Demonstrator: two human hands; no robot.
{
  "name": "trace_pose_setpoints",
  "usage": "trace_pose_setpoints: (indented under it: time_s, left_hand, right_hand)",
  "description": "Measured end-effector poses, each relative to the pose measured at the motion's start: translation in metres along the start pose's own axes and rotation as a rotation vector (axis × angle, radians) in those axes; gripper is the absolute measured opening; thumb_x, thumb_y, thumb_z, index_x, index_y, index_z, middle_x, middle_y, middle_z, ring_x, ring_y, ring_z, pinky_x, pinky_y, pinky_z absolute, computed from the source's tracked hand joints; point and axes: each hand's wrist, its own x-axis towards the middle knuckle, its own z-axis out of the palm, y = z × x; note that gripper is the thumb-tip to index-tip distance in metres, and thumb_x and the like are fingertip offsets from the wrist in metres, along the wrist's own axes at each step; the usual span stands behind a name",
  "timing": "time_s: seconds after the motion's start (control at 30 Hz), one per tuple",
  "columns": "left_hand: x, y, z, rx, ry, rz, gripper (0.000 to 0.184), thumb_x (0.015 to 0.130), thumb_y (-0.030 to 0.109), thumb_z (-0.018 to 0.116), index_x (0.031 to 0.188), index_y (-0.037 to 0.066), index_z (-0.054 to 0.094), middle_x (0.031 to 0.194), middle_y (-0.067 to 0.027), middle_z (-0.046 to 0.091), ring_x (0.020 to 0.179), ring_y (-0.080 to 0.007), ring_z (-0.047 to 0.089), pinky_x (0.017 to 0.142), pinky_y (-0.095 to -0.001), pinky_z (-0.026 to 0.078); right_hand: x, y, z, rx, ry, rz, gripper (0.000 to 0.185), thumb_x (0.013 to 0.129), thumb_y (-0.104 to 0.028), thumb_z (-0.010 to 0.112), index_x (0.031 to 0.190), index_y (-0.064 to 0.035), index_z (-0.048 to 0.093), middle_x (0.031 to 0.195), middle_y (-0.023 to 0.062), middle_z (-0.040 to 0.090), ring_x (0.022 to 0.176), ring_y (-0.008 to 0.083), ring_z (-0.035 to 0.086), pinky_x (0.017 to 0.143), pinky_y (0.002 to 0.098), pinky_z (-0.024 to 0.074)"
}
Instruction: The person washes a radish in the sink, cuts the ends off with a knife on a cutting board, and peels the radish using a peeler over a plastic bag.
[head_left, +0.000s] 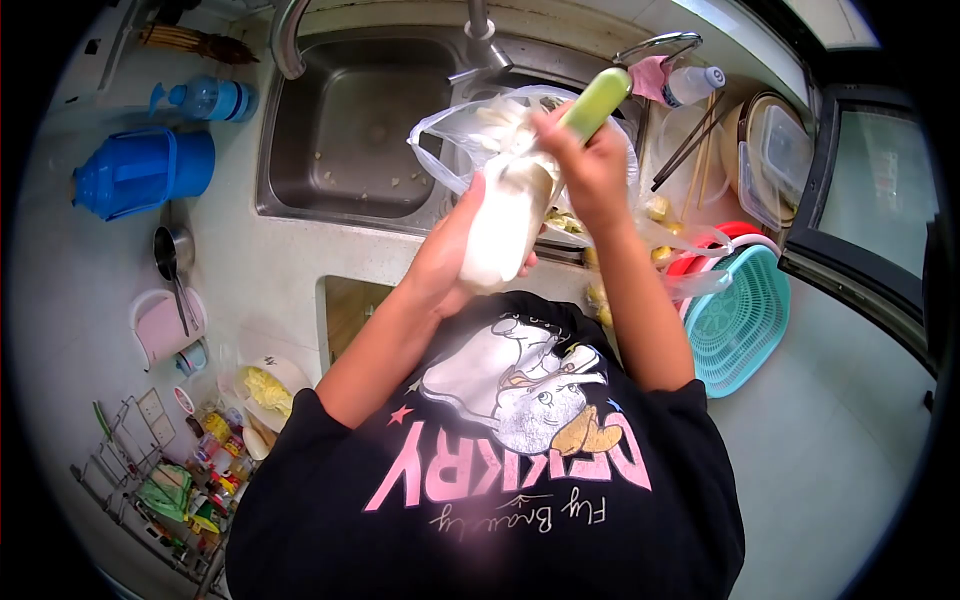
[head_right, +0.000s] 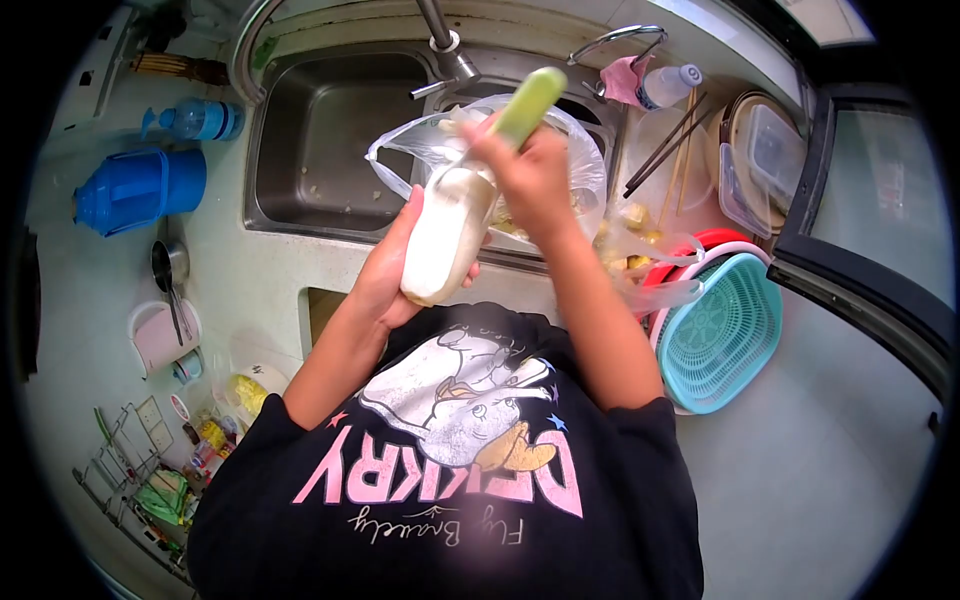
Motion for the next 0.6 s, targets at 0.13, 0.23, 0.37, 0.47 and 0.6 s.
trace_pose_setpoints:
  time_s: [0.13,0.23,0.37,0.47,0.6]
  left_hand:
    - [-0.005,-0.004,-0.003,-0.078,-0.044,0.016,0.068,0.102,0.058,0.034,0.141,0.003,0.044,0.112,-0.0194,0.065,0.082,-0.0242,0.069,0.069,-0.0347,0.060]
    - [-0.002,-0.001,-0.002,-0.073,0.075,0.061,0.069,0.102,0.058,0.034,0.141,0.002,0.044,0.113,-0.0187,0.065,0.084,-0.0230,0.069,0.073,-0.0348,0.060]
    - [0.012,0.003,-0.010,0.010,0.035,0.145,0.067,0.102,0.057,0.035,0.139,0.003,0.046,0.114,-0.0176,0.065,0.088,-0.0229,0.069,0.079,-0.0365,0.059]
    - [0.019,0.005,-0.001,0.000,0.046,0.173,0.064,0.103,0.055,0.037,0.138,0.003,0.046,0.114,-0.0162,0.065,0.091,-0.0222,0.068,0.080,-0.0361,0.058]
    - [0.019,0.007,0.012,-0.081,0.157,0.133,0.060,0.104,0.052,0.037,0.139,0.004,0.046,0.117,-0.0107,0.063,0.103,-0.0218,0.065,0.084,-0.0353,0.056]
  right_hand:
    - [0.039,0.039,-0.041,-0.718,0.092,-0.525,0.021,0.082,-0.020,0.078,0.077,-0.0061,0.063,0.066,0.0061,0.056,0.063,0.0237,0.052,0.066,0.0359,0.0414]
    - [0.037,0.033,-0.049,-0.953,0.074,-0.705,0.021,0.083,-0.019,0.078,0.078,-0.0054,0.063,0.066,0.0041,0.056,0.063,0.0204,0.051,0.066,0.0334,0.0408]
    - [0.007,0.008,-0.025,-0.235,0.138,-0.124,0.019,0.086,-0.017,0.077,0.082,-0.0039,0.064,0.070,-0.0022,0.058,0.065,0.0083,0.051,0.060,0.0250,0.0405]
    - [-0.023,-0.012,-0.004,0.054,-0.124,-0.073,0.018,0.085,-0.014,0.078,0.086,-0.0026,0.064,0.081,0.0001,0.060,0.070,0.0068,0.053,0.058,0.0229,0.0417]
    - [-0.029,-0.005,0.002,-0.163,-0.280,-0.044,0.025,0.082,-0.022,0.081,0.084,-0.0038,0.064,0.082,0.0008,0.059,0.072,0.0091,0.057,0.062,0.0250,0.0453]
